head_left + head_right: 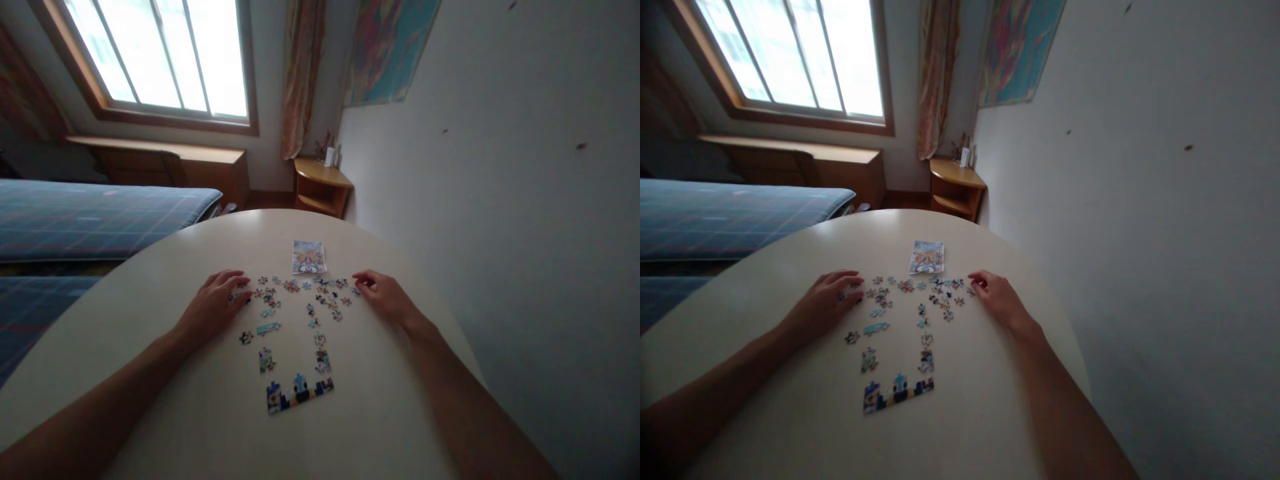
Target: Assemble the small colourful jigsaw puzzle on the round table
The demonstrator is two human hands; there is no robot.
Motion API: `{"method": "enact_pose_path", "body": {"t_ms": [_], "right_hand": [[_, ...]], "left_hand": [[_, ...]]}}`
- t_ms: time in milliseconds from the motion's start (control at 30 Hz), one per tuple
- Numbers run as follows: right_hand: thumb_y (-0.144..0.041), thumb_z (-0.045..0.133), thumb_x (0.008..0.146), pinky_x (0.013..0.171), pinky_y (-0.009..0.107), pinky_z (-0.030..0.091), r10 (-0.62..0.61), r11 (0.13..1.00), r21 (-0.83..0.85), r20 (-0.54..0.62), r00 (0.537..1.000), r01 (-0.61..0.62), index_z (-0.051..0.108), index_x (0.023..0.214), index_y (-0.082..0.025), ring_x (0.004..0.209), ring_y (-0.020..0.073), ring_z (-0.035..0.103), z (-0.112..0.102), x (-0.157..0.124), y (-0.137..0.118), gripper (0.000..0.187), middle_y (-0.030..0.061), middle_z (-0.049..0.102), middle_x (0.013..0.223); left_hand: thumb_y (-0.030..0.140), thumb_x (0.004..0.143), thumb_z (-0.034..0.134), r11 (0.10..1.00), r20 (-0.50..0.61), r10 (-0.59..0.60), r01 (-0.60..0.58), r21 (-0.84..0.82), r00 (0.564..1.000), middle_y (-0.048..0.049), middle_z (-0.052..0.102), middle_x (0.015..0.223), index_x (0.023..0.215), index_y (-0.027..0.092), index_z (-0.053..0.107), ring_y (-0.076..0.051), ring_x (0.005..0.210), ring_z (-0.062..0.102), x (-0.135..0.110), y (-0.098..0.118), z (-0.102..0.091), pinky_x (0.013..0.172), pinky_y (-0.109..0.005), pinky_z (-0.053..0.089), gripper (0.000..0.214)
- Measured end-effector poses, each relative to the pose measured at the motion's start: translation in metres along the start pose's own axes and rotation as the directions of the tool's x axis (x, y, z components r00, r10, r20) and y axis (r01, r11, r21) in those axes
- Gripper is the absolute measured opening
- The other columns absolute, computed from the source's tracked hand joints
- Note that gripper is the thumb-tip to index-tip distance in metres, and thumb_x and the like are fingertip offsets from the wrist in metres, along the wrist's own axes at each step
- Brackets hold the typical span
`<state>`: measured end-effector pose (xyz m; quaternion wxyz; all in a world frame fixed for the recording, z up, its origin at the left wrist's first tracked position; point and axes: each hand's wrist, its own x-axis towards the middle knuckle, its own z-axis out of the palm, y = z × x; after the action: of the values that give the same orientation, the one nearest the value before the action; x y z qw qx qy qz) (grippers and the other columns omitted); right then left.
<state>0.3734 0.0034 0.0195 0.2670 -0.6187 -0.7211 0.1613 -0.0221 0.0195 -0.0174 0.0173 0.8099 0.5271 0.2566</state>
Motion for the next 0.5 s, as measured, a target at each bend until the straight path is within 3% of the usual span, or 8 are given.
{"method": "enact_pose_path", "body": {"t_ms": [233,367,500], "right_hand": [[-0.021,0.057,0.088,0.078,0.029,0.051,0.042,0.996,0.084,-0.044,0.998,-0.038,0.065,0.117,-0.019,0.081,0.0164,0.069,0.004,0.002,0.002,0.030,0.0053,0.075,0.093],[-0.020,0.058,0.086,0.074,0.028,0.050,0.081,0.995,-0.061,-0.036,0.996,-0.083,0.071,0.105,-0.018,0.078,0.0166,0.067,-0.004,0.001,0.002,0.023,0.0064,0.074,0.090],[-0.033,0.067,0.082,0.070,0.028,0.049,0.102,0.983,-0.162,0.063,0.993,-0.091,0.075,0.092,-0.017,0.074,0.0183,0.065,-0.011,-0.003,-0.006,0.020,0.0080,0.073,0.087]], "left_hand": [[0.051,0.094,0.042,1.000,0.030,-0.003,0.003,0.003,1.000,-0.0103,0.062,0.130,0.115,0.020,0.069,-0.031,0.124,0.052,-0.002,0.000,0.001,0.108,-0.049,0.042,0.046],[0.052,0.094,0.043,1.000,0.048,0.000,0.001,-0.005,0.999,-0.0096,0.061,0.131,0.115,0.021,0.068,-0.031,0.124,0.051,-0.002,0.000,0.000,0.108,-0.049,0.042,0.045],[0.050,0.095,0.041,1.000,0.056,-0.001,0.001,-0.002,0.998,-0.0098,0.061,0.131,0.115,0.021,0.067,-0.031,0.124,0.051,-0.002,0.002,-0.001,0.109,-0.050,0.042,0.044]]}}
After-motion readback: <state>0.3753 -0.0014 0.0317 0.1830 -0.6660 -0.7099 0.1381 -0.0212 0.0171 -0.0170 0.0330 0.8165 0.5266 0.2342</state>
